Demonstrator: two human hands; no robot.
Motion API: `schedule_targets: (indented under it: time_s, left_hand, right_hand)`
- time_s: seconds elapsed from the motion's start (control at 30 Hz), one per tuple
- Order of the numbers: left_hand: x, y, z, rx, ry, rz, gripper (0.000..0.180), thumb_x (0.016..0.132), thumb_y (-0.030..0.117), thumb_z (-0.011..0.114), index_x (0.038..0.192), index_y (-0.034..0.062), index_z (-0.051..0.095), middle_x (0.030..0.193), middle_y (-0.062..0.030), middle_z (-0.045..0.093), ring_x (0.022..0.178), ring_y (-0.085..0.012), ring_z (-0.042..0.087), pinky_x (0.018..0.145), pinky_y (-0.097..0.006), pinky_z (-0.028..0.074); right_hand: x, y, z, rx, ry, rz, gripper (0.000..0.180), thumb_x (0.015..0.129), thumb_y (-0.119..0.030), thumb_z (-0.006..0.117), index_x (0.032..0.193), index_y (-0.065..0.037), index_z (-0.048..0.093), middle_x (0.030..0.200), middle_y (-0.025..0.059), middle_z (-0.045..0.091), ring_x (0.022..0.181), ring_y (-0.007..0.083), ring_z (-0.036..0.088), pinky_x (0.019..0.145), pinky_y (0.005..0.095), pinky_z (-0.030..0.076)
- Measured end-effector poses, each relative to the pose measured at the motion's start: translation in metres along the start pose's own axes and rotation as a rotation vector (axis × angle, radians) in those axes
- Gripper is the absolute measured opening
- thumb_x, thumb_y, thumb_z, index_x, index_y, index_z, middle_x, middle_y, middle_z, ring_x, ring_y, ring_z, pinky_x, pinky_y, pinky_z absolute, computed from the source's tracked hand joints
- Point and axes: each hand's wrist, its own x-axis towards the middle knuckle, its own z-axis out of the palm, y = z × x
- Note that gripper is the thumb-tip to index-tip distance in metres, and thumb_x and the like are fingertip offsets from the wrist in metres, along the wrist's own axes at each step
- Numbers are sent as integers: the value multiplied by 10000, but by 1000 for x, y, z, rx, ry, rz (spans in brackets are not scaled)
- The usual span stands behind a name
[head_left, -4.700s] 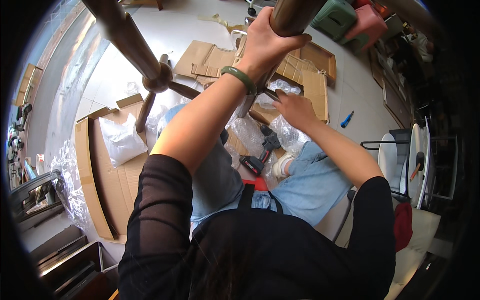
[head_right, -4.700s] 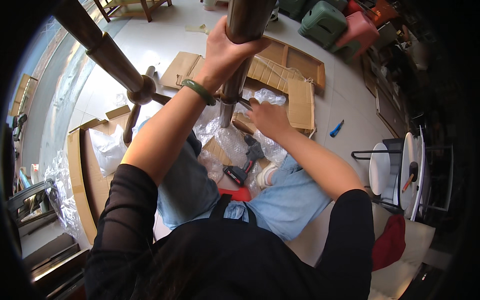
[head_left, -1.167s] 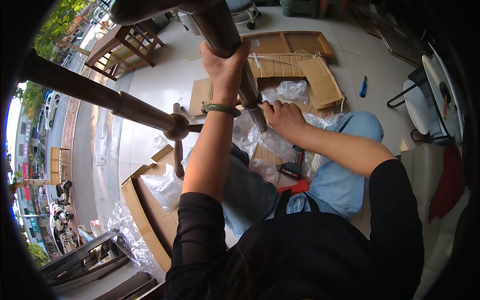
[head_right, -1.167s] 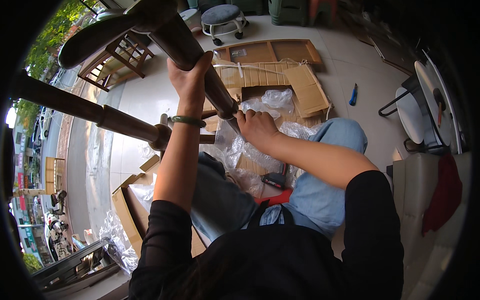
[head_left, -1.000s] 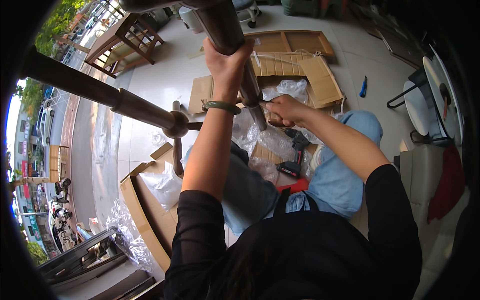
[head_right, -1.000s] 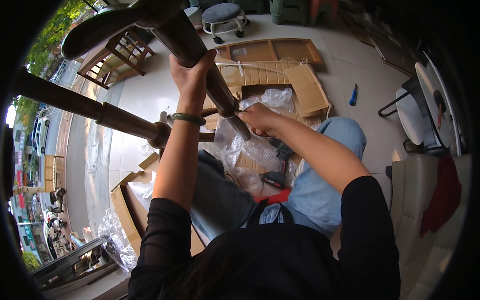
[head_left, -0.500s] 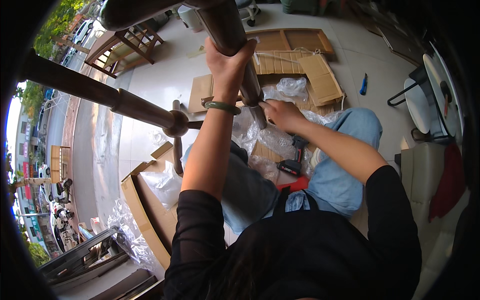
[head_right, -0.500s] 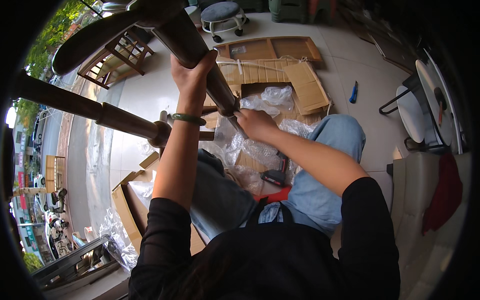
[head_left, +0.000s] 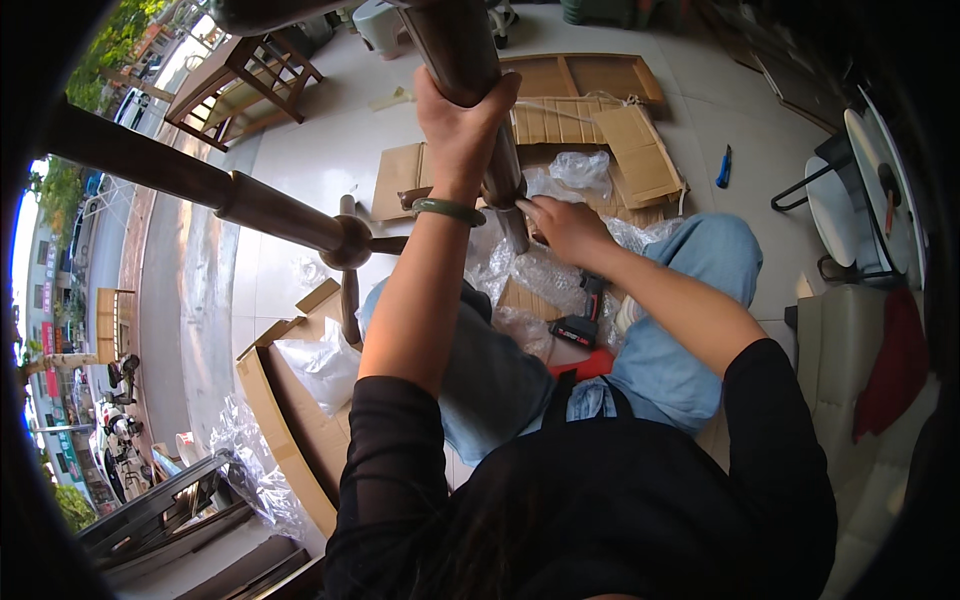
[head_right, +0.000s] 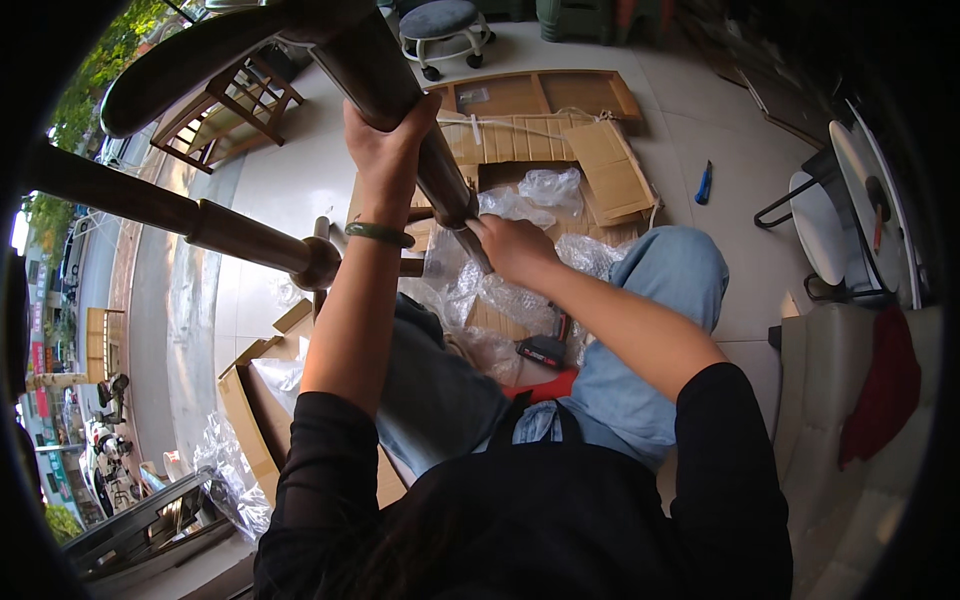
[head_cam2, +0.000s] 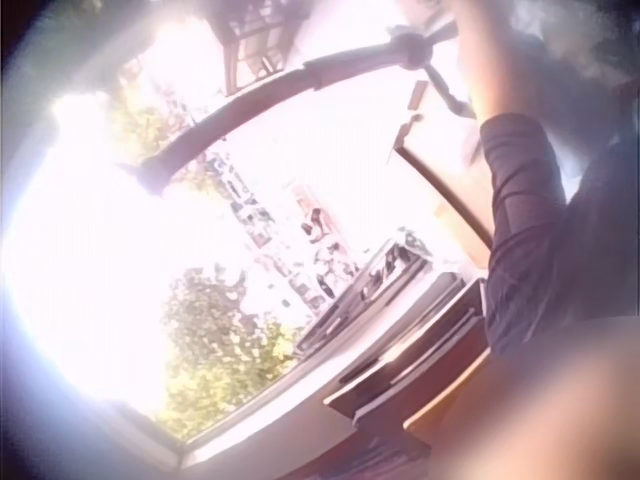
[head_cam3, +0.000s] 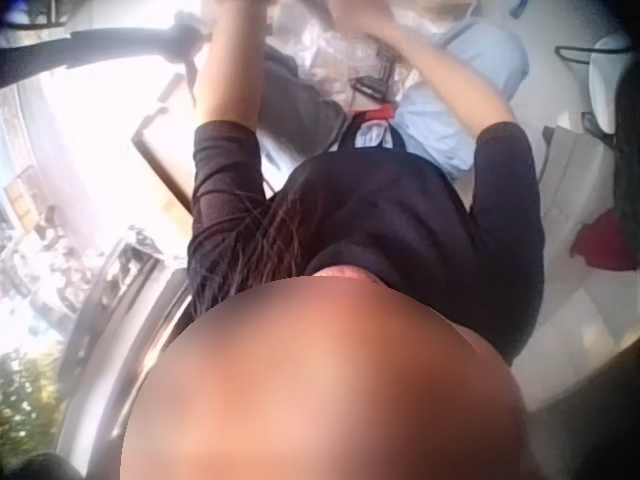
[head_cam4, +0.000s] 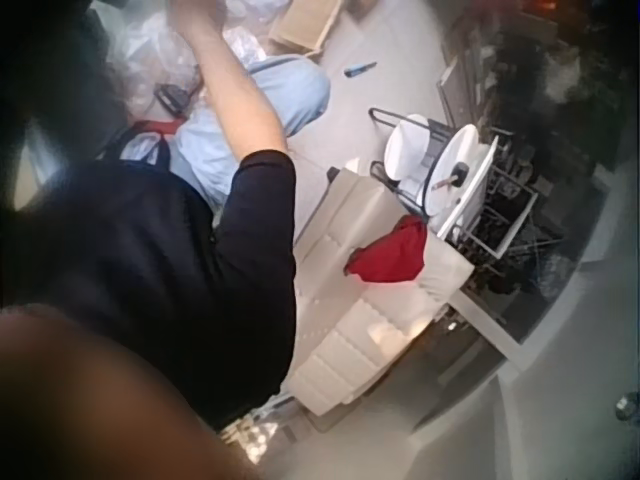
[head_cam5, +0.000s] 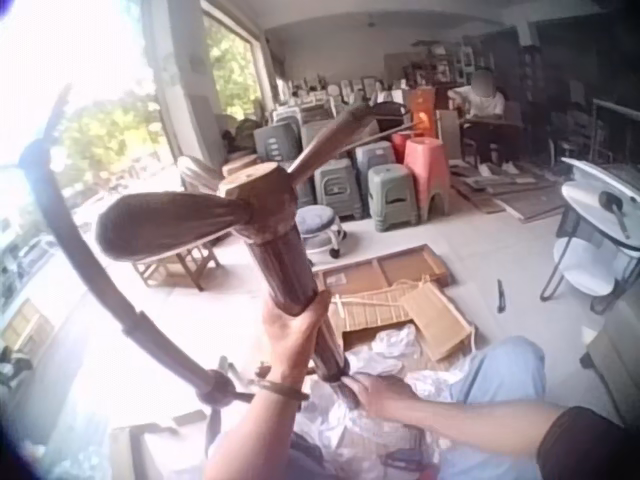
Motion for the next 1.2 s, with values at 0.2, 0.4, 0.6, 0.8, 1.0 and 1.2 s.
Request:
schedule_targets:
  time_s: [0.2, 0.4, 0.6, 0.8, 1.0, 1.2]
  left_hand:
    - [-3, 2, 1, 24, 6, -4, 508, 687, 213, 856, 999, 25, 502, 868, -45, 597, 769, -139, 565, 707, -295, 493]
    - [-9, 8, 3, 31, -15, 8, 496, 684, 202, 849, 990, 28, 499, 861, -50, 591, 771, -142, 555, 709, -297, 488]
    - [-9, 8, 0, -5, -120, -26, 518, 677, 193, 847, 1010, 29, 487, 855, -42, 575, 767, -128, 546, 705, -298, 487]
    - [-22, 1, -12, -403, -249, -59, 546, 877, 234, 676, 1305, 0, 432, 1141, -78, 542, 1092, -169, 517, 978, -306, 420]
    - [-137, -23, -23, -322, 315, -777, 323, 935, 336, 628, 1081, 59, 549, 1018, -56, 568, 943, -180, 558, 901, -385, 460]
    - [-189, -79, 11, -1423, 275, -1170, 496, 861, 413, 697, 1091, -16, 604, 1071, -160, 639, 1078, -306, 606, 985, -460, 486]
  right_hand:
    - [-22, -9, -7, 37, 2, 72, 344, 972, -365, 537, 1169, -86, 574, 768, 109, 618, 616, 215, 608, 468, 352, 460]
    - [-32, -8, 10, -893, 193, -313, 374, 933, -311, 553, 1243, -102, 535, 836, 191, 639, 823, 358, 674, 677, 468, 539]
    - [-3, -29, -31, -111, -37, 89, 487, 992, -445, 465, 1202, -21, 578, 1010, 154, 691, 993, 316, 660, 862, 407, 508]
    - [22, -146, -79, 91, 64, -1063, 862, 750, -206, 833, 1451, -52, 355, 1277, 98, 584, 1185, 211, 551, 1020, 338, 420]
    - [37, -169, -90, 170, -267, -766, 550, 724, -223, 798, 1191, -9, 602, 1066, 82, 669, 1019, 180, 634, 967, 341, 475]
    - [53, -161, -77, 370, -179, -800, 362, 668, -245, 814, 913, -39, 645, 834, 35, 652, 788, 122, 623, 765, 286, 513]
